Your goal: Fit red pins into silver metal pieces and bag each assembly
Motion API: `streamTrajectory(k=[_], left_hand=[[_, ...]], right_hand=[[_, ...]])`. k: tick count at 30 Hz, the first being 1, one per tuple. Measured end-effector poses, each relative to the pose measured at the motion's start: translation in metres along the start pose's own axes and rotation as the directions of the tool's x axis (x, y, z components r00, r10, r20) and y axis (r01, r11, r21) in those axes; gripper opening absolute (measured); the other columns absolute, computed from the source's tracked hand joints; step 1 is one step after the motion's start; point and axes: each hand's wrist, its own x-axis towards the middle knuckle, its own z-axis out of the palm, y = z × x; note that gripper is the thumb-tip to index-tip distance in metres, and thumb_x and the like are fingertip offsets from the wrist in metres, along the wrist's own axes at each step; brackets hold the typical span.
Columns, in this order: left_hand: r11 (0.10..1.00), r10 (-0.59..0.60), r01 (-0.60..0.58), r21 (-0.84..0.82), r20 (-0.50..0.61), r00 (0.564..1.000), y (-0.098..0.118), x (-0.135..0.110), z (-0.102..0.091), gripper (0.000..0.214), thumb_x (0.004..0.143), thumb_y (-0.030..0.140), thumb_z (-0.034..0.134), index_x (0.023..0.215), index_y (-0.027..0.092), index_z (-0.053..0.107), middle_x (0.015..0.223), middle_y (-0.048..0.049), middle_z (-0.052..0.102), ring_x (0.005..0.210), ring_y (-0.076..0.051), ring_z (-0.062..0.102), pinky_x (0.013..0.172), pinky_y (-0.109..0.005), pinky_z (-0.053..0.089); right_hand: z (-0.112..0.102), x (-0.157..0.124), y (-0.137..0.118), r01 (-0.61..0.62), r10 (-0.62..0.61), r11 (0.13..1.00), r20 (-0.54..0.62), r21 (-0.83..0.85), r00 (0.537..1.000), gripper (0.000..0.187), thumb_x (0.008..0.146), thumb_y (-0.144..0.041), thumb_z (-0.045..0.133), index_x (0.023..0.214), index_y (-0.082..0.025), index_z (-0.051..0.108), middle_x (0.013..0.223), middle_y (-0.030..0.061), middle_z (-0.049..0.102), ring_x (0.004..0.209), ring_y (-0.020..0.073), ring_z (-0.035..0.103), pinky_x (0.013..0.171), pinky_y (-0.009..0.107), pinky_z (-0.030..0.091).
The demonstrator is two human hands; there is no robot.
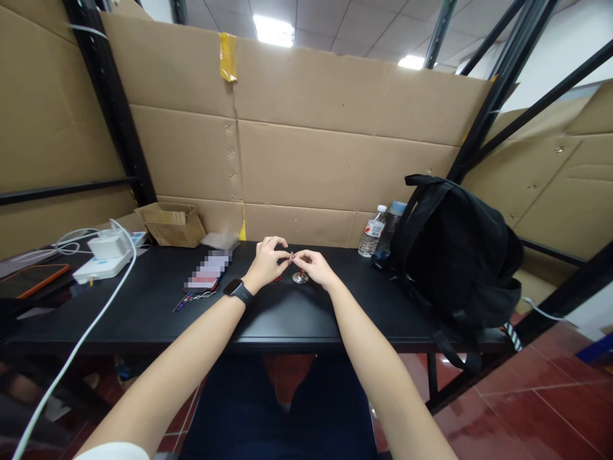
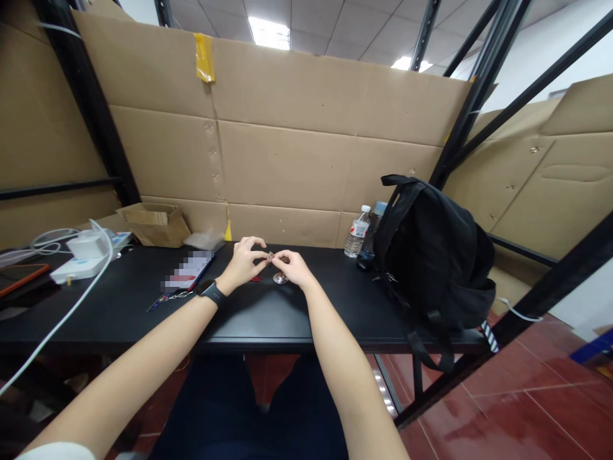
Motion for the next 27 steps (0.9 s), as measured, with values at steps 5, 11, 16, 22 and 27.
streamTrajectory(k=[5,11,16,22,27], left_hand=[[0.996,-0.059,0.063,-0.07,0.064,0.996,-0.005,0.0,-0.001,0.018,0.09,0.042,0.068,0.088,0.028,0.078,0.121,-0.0072,0.06,0.119,-0.029,0.049,0.097,-0.045,0.038],[0.976,-0.171,0.187,-0.11,0.145,0.975,-0.013,-0.002,0.004,0.018,0.085,0.029,0.065,0.103,0.026,0.07,0.116,-0.0058,0.06,0.115,-0.027,0.052,0.094,-0.043,0.041],[0.956,-0.261,0.28,-0.088,0.175,0.949,-0.024,-0.002,0.003,0.014,0.084,0.025,0.062,0.095,0.026,0.071,0.114,-0.0054,0.062,0.115,-0.028,0.053,0.097,-0.045,0.04],[0.952,-0.276,0.294,-0.084,0.176,0.945,-0.029,-0.002,0.002,0.012,0.085,0.027,0.063,0.091,0.026,0.073,0.113,-0.005,0.063,0.112,-0.027,0.054,0.097,-0.045,0.041],[0.953,-0.266,0.289,-0.089,0.209,0.941,-0.031,-0.003,0.003,0.013,0.084,0.028,0.063,0.09,0.026,0.074,0.112,-0.0048,0.064,0.112,-0.028,0.054,0.097,-0.045,0.041]], right_hand=[[0.001,0.001,0.0,0.023,-0.024,0.998,-0.008,-0.057,1.0,0.024,0.083,-0.043,0.07,0.081,-0.019,0.069,0.105,0.0068,0.072,0.094,0.0196,0.065,0.088,0.033,0.05],[-0.004,0.005,0.0,-0.003,-0.003,0.996,-0.07,-0.094,0.998,0.019,0.082,-0.035,0.067,0.07,-0.019,0.065,0.103,0.0057,0.07,0.094,0.019,0.064,0.091,0.033,0.049],[-0.015,0.006,0.003,-0.05,0.03,0.994,-0.196,-0.099,0.98,0.015,0.081,-0.032,0.064,0.072,-0.02,0.065,0.101,0.0046,0.07,0.086,0.0178,0.065,0.086,0.033,0.05],[-0.032,0.006,0.006,0.011,-0.114,0.92,-0.238,-0.392,0.965,0.013,0.077,-0.024,0.063,0.064,-0.02,0.064,0.102,0.0061,0.069,0.098,0.0203,0.064,0.094,0.034,0.047],[-0.046,0.006,0.01,-0.077,-0.118,0.844,-0.325,-0.53,0.938,0.013,0.076,-0.023,0.061,0.064,-0.02,0.065,0.097,0.0064,0.069,0.096,0.0209,0.064,0.092,0.032,0.046]])
